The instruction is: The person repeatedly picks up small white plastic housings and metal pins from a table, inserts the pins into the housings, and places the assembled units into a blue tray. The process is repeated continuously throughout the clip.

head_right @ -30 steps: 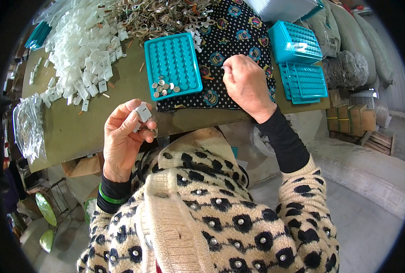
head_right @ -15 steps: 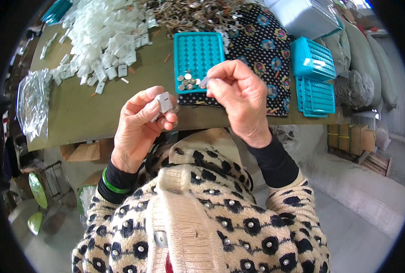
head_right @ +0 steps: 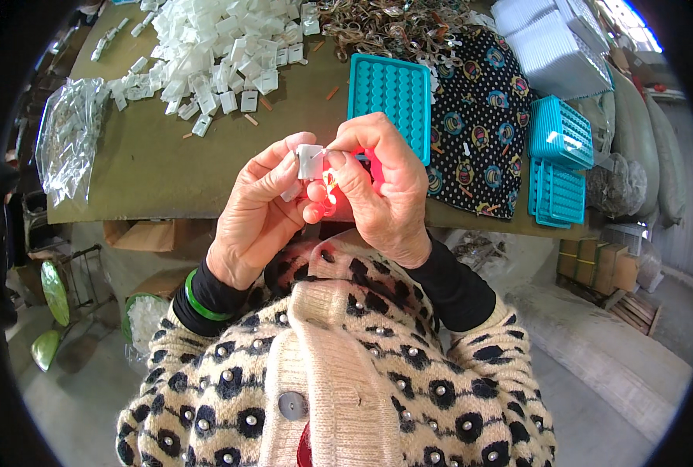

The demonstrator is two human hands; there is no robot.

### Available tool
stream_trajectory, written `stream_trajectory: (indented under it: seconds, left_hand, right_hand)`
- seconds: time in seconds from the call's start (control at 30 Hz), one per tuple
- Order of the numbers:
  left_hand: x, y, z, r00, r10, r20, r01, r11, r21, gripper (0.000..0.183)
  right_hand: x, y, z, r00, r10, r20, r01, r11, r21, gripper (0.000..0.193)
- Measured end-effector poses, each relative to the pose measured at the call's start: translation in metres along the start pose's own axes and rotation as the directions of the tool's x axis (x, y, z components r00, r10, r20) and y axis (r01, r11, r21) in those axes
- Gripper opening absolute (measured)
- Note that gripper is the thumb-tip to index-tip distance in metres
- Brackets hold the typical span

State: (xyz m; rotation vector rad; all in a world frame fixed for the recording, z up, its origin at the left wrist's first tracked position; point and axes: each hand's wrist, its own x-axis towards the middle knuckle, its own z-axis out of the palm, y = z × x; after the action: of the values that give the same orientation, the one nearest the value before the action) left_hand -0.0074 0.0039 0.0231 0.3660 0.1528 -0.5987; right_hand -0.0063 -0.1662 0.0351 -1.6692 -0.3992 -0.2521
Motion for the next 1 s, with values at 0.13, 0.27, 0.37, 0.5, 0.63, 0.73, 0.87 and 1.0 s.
stream_trajectory:
  seconds: [0.13,0.27,0.37,0.5,0.63,0.73,0.87,1.0]
  left_hand:
    - [0.001,0.0,-0.003,1.0,-0.004,-0.011,0.004,1.0,-0.019,0.026]
    - [0.003,-0.001,-0.005,1.0,0.015,0.015,-0.014,1.0,-0.015,0.026]
    - [0.004,0.001,-0.005,1.0,0.031,-0.004,-0.031,1.0,0.002,0.025]
    - [0.004,0.002,-0.003,0.997,0.028,-0.075,-0.027,0.999,0.021,0.024]
    - [0.005,0.005,0.0,0.998,0.02,-0.066,-0.014,0.996,0.084,0.022]
    - [0.004,0.004,0.003,0.992,0.028,-0.123,-0.01,0.989,0.145,0.02]
    - [0.004,0.002,0.005,0.992,0.035,-0.12,-0.011,0.98,0.197,0.019]
    - [0.004,0.0,0.007,0.995,0.015,-0.098,0.006,0.978,0.209,0.02]
  right_hand:
    - [0.0,0.004,0.002,0.999,-0.037,-0.025,0.037,0.999,-0.03,0.005]
    - [0.001,0.006,0.002,0.998,-0.064,0.003,0.064,0.996,-0.06,0.005]
    - [0.002,0.007,-0.002,0.998,-0.052,0.044,0.057,0.992,-0.113,0.006]
    - [0.005,0.007,-0.006,0.996,-0.072,0.059,0.079,0.989,-0.128,0.008]
    - [0.011,0.004,-0.014,0.983,-0.139,0.12,0.164,0.959,-0.232,0.011]
    - [0.015,0.0,-0.022,0.959,-0.193,0.207,0.255,0.908,-0.332,0.014]
    - [0.017,-0.002,-0.026,0.938,-0.255,0.237,0.327,0.875,-0.356,0.016]
    - [0.017,-0.002,-0.028,0.928,-0.291,0.233,0.361,0.858,-0.366,0.017]
